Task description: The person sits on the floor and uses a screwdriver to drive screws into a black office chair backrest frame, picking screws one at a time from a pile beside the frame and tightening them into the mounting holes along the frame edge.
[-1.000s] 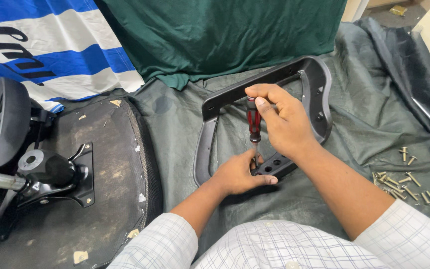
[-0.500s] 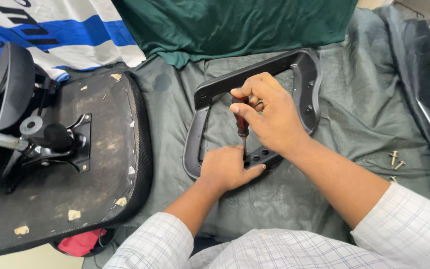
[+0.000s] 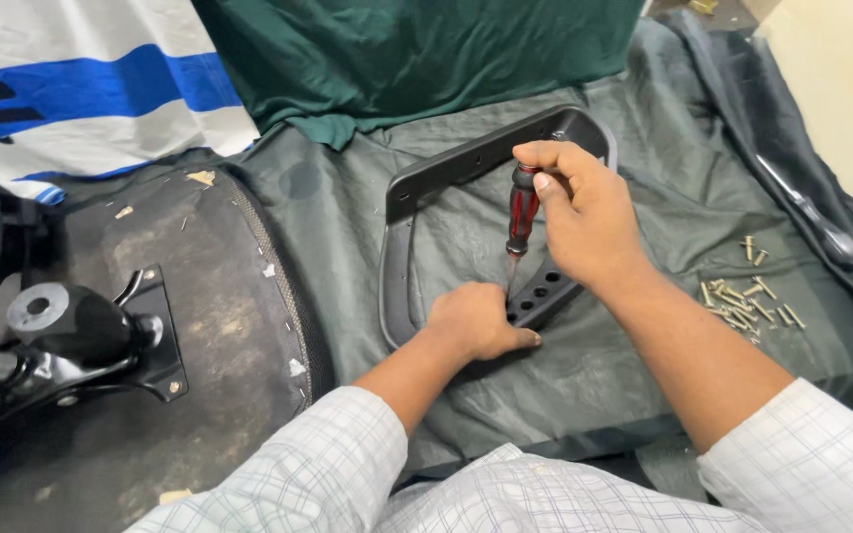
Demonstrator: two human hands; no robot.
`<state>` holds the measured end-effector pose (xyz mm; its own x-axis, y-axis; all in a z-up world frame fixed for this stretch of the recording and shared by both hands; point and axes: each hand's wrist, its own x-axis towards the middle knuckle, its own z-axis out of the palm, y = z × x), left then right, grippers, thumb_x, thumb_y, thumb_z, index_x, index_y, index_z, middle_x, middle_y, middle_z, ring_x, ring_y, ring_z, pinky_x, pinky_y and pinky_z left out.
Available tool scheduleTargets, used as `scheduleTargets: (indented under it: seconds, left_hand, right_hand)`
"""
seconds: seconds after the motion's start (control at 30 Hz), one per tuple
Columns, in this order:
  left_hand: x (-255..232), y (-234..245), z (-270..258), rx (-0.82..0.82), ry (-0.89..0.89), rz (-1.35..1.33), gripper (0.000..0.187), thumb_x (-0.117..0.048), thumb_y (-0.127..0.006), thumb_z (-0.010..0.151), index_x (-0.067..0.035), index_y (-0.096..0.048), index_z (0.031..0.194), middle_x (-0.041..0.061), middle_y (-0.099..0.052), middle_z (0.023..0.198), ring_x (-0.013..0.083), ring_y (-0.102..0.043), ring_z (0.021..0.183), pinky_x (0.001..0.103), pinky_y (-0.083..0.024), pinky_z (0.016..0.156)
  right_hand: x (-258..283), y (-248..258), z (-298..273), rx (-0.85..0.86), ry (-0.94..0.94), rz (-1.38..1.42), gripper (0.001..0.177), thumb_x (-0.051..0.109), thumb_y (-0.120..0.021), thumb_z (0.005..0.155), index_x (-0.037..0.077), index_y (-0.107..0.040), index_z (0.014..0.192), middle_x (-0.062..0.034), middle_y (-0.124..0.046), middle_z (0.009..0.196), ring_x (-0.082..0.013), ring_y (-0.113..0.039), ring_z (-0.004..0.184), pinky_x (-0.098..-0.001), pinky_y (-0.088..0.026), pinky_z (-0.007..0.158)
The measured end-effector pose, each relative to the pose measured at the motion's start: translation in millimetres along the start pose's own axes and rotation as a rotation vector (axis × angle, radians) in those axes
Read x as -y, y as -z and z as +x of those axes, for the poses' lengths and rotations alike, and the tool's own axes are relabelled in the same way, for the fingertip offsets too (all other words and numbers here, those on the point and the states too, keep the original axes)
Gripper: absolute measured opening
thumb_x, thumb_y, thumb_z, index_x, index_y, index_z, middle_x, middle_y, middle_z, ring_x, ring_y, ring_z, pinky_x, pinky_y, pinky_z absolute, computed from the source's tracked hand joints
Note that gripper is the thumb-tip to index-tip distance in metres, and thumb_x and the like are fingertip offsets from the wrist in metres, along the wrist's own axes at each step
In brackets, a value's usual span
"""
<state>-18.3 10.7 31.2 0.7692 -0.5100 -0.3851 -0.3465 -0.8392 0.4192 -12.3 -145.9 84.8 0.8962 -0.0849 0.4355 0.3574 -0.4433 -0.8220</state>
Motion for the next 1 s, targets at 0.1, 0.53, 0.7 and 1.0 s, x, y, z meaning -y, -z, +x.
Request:
scheduleTargets:
  seconds: [0.1,0.53,0.7,1.0]
  left_hand:
    - [5,11,2,0.046,0.013,-0.018,0.069,-0.062,-0.079,0.068,-0.008,-0.074,0.110,0.014,-0.074,0.113,0.0314,-0.070,0.109,0.046,-0.054,0.092]
    - [4,11,-1,-0.039,0.053,-0.058,0.067,-0.062,-0.075,0.077,-0.005,-0.072,0.112,0.016,-0.074,0.110,0.0333,-0.069,0.108,0.047,-0.054,0.092]
    - [9,16,14,-0.027,0.035,-0.097,0.072,-0.064,-0.076,0.073,-0.003,-0.073,0.110,0.018,-0.074,0.108,0.0349,-0.071,0.105,0.047,-0.055,0.091]
    - [10,12,19,0.003,0.135,-0.181,0.076,-0.063,-0.078,0.067,-0.009,-0.069,0.119,0.017,-0.073,0.113,0.0338,-0.069,0.110,0.046,-0.054,0.092]
  right_hand:
    - [13,-2,-8,-0.049,0.044,-0.064,0.027,-0.004,-0.054,0.100,0.000,-0.066,0.124,-0.0075,-0.072,0.119,-0.0156,-0.069,0.109,-0.0292,-0.054,0.095]
    - [17,-4,7,-0.106,-0.058,-0.123,0.023,0.009,-0.079,0.090,0.003,-0.065,0.107,-0.0043,-0.062,0.104,-0.0111,-0.067,0.084,-0.0262,-0.055,0.068]
    - [-9,-5,27,-0.075,-0.020,-0.006,0.019,0.005,-0.068,0.096,0.002,-0.066,0.114,-0.0053,-0.067,0.118,-0.0117,-0.067,0.096,-0.0263,-0.054,0.076]
    - [-41,4,44,0.045,-0.060,0.102,0.016,0.007,-0.069,0.096,0.002,-0.067,0.111,-0.0045,-0.073,0.104,-0.0093,-0.070,0.093,-0.0251,-0.057,0.081]
